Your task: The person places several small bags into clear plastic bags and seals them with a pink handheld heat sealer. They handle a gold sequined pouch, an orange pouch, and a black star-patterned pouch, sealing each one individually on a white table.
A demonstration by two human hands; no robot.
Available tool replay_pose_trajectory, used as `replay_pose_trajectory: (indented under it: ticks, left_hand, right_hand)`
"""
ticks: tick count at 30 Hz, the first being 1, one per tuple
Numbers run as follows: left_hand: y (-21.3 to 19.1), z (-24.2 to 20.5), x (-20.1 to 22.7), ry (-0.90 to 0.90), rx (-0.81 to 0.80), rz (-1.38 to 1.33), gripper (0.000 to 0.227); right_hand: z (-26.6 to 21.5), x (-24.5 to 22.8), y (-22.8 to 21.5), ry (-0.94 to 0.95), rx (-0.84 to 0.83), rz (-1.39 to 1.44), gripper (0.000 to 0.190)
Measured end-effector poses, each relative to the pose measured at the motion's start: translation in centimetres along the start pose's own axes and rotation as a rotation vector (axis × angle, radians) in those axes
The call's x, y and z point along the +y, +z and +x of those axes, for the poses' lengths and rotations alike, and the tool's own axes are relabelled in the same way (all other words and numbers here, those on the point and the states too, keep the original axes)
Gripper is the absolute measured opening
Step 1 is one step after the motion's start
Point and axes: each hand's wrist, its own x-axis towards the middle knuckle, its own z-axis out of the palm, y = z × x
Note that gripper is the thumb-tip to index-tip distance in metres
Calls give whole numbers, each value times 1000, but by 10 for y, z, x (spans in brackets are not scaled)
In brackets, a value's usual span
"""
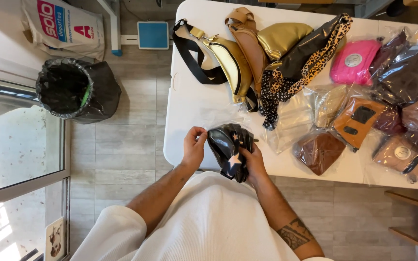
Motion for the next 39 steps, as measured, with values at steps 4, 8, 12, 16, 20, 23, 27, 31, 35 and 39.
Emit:
replay_pose_trajectory:
  ticks: [4, 8, 12, 16, 20, 23, 27, 31, 35, 39]
  left_hand:
    - [-1, -3, 23, 146, -106, 112, 8]
    - [0, 0, 26, 309, -177, 230, 10]
    - [-1, 4, 36, 285, -202, 172, 8]
    - [-3, 15, 20, 316, -296, 213, 12]
    - [-3, 9, 16, 372, -401, 223, 14]
    - [0, 10, 17, 429, -413, 246, 16]
    - [5, 25, 13, 428, -418, 247, 17]
    - [4, 25, 8, 314, -419, 213, 17]
    - [-2, 28, 16, -63, -523, -88, 16]
    - [-4, 36, 21, -52, -568, 11, 35]
  right_hand:
    - [-21, -17, 11, -23, -2, 52, 24]
    - [-26, -23, 13, -75, -6, 59, 25]
    - [-24, -13, 9, -80, 20, 60, 26]
    - [-18, 28, -8, -60, 137, 93, 25]
    - [-7, 78, -42, -29, 224, 68, 44]
    - [-4, 88, -50, -60, 278, 78, 75]
    - [-14, 61, -43, -168, 241, -17, 92]
    - [-6, 76, -60, -262, 200, -168, 47]
    - [0, 73, -57, -330, 240, -286, 30]
    - [11, 78, -56, -346, 261, -269, 25]
